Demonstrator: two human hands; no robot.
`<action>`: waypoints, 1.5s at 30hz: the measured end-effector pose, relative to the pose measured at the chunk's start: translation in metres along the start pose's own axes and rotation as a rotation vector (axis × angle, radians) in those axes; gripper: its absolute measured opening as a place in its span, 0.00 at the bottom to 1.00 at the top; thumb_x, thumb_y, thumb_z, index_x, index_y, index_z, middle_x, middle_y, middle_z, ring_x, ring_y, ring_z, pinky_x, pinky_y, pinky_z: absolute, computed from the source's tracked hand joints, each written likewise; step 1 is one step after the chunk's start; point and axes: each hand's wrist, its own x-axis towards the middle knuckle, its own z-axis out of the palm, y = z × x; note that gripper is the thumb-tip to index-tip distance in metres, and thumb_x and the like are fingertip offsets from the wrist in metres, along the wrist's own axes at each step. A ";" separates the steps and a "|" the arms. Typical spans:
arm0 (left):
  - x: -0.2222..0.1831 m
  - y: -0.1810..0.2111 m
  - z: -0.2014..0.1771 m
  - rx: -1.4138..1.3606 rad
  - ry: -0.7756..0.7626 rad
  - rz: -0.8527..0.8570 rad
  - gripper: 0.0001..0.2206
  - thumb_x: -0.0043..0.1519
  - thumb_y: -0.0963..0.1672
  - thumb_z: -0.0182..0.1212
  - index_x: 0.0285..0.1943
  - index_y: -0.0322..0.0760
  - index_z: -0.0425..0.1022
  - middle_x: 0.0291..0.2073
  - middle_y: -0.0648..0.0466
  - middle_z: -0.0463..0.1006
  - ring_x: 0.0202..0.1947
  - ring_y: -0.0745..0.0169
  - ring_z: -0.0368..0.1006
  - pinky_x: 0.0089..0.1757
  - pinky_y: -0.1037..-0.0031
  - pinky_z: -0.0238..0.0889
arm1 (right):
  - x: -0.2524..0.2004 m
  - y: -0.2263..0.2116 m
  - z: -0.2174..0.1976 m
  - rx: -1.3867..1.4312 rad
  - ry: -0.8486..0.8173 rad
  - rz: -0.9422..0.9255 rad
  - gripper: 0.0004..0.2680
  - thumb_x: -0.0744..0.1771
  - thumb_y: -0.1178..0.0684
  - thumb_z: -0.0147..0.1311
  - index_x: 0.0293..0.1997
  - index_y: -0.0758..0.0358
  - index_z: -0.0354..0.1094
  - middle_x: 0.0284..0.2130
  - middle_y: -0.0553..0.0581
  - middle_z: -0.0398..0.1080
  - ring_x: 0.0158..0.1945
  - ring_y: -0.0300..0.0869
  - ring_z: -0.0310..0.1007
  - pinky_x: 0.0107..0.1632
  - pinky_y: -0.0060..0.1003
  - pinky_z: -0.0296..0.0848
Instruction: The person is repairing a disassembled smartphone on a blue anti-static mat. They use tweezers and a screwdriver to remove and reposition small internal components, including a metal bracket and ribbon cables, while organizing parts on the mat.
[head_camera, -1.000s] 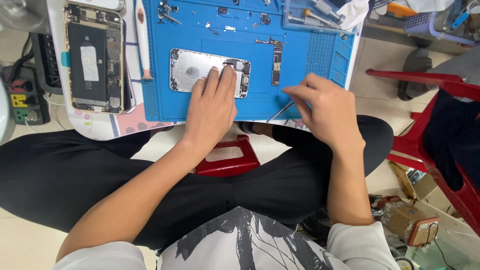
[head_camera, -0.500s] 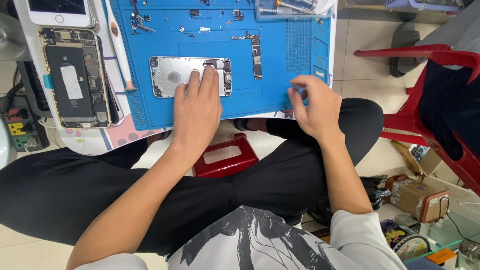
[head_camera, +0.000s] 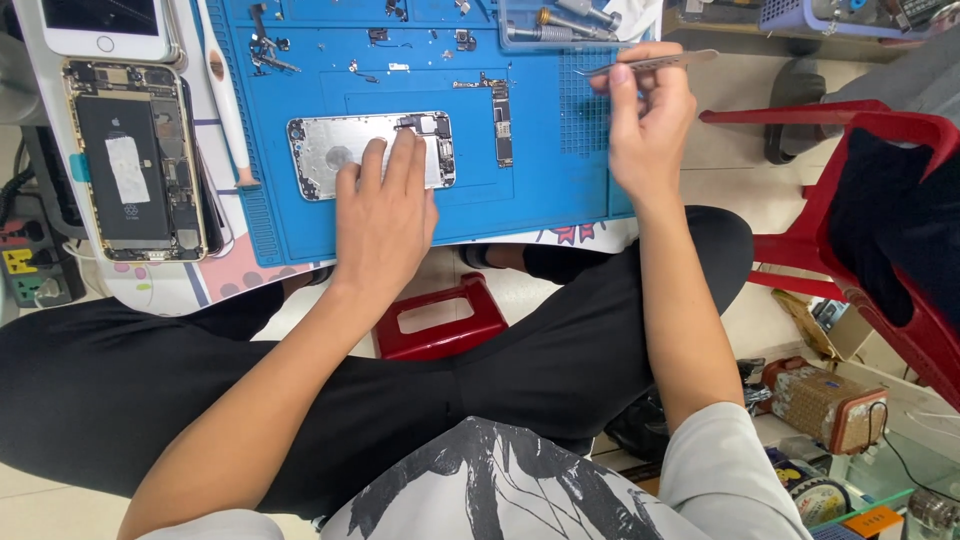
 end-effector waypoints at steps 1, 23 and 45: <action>0.000 0.000 -0.001 0.001 0.000 -0.002 0.24 0.68 0.53 0.59 0.72 0.44 0.73 0.68 0.57 0.71 0.64 0.58 0.66 0.54 0.66 0.64 | 0.003 -0.001 0.007 0.001 -0.001 -0.001 0.04 0.76 0.55 0.45 0.53 0.64 0.61 0.38 0.62 0.76 0.45 0.45 0.83 0.41 0.31 0.75; 0.004 0.001 -0.003 0.002 -0.047 -0.007 0.24 0.67 0.53 0.57 0.72 0.44 0.72 0.68 0.58 0.70 0.64 0.58 0.66 0.55 0.66 0.63 | 0.006 0.009 0.061 -0.287 0.086 -0.102 0.06 0.73 0.61 0.48 0.39 0.71 0.66 0.41 0.58 0.73 0.30 0.42 0.78 0.26 0.30 0.67; 0.007 -0.007 -0.012 -0.137 0.080 0.046 0.23 0.60 0.48 0.67 0.63 0.33 0.78 0.58 0.47 0.70 0.56 0.52 0.65 0.45 0.66 0.62 | -0.030 -0.024 0.065 -0.136 -0.356 -0.181 0.01 0.70 0.58 0.58 0.45 0.59 0.74 0.31 0.53 0.79 0.33 0.46 0.82 0.33 0.35 0.79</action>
